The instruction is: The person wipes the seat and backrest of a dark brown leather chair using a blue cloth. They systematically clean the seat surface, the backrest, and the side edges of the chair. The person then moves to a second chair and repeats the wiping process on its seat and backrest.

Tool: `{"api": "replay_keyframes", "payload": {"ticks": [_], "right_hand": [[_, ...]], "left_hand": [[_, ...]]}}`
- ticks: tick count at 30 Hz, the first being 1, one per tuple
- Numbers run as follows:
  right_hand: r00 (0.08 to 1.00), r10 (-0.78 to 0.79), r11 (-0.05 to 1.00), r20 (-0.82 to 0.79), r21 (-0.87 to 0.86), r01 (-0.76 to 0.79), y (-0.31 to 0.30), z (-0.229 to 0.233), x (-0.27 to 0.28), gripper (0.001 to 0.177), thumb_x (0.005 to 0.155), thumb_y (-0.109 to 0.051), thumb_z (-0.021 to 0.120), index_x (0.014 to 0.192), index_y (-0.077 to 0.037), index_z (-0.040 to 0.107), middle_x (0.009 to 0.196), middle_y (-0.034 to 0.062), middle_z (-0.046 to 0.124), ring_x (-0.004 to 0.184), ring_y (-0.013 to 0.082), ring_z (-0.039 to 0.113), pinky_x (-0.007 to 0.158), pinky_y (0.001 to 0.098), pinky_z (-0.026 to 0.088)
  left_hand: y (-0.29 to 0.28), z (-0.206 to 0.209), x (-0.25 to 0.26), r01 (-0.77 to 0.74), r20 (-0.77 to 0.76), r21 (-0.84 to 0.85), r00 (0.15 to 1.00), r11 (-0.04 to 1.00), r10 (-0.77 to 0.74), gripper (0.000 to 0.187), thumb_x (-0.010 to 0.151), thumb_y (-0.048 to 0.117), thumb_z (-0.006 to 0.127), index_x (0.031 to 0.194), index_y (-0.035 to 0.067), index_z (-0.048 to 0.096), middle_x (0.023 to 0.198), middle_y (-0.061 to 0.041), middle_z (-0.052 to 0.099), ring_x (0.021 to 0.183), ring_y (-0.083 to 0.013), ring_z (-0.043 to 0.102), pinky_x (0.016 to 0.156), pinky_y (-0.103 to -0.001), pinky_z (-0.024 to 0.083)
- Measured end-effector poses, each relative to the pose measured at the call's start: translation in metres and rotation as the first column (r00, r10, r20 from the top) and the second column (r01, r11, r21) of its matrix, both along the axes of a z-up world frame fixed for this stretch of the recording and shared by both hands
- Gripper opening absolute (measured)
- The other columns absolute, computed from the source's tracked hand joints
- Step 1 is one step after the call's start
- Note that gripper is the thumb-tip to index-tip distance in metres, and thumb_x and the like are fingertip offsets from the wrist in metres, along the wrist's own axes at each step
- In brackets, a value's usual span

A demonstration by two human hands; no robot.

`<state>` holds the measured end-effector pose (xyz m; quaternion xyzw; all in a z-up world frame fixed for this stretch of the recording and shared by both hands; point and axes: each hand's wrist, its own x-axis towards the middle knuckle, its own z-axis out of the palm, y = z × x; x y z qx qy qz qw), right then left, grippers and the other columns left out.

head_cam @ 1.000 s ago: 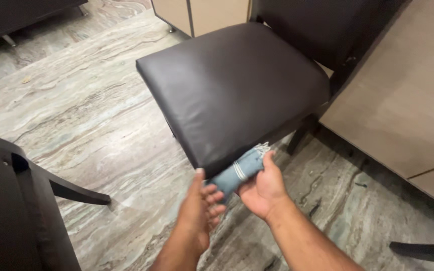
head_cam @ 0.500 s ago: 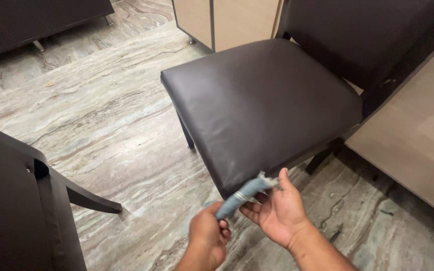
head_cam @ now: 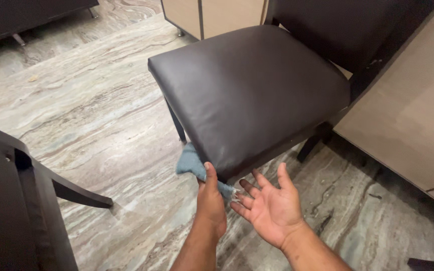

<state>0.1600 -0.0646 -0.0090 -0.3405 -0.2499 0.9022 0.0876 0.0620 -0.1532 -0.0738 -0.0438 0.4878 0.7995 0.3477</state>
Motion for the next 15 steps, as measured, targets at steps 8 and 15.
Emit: {"api": "replay_keyframes", "payload": {"ticks": [8, 15], "right_hand": [[0.989, -0.064, 0.995, 0.134, 0.086, 0.052, 0.017, -0.008, 0.034, 0.101, 0.085, -0.084, 0.035, 0.16, -0.016, 0.027, 0.165, 0.0167, 0.038, 0.144, 0.0407, 0.045, 0.107, 0.0501, 0.037], [0.988, -0.091, 0.989, 0.124, 0.125, 0.076, 0.03, 0.004, 0.047, 0.098, 0.086, -0.083, 0.033, 0.157, -0.016, 0.038, 0.16, 0.0157, 0.046, 0.137, 0.0364, 0.052, 0.101, 0.0465, 0.041]], "left_hand": [[0.011, -0.017, 0.009, -0.001, 0.246, -0.082, 0.969, 0.997, 0.021, 0.106, 0.09, 0.082, 0.021, 0.163, 0.006, 0.019, 0.172, -0.008, 0.021, 0.159, -0.0251, 0.016, 0.127, -0.047, 0.008], [0.014, 0.017, 0.014, -0.248, 0.188, 0.286, 0.962, 0.926, 0.199, 0.1, 0.089, 0.08, 0.016, 0.162, 0.011, 0.02, 0.171, -0.004, 0.023, 0.158, -0.0255, 0.02, 0.126, -0.044, 0.013]]}}
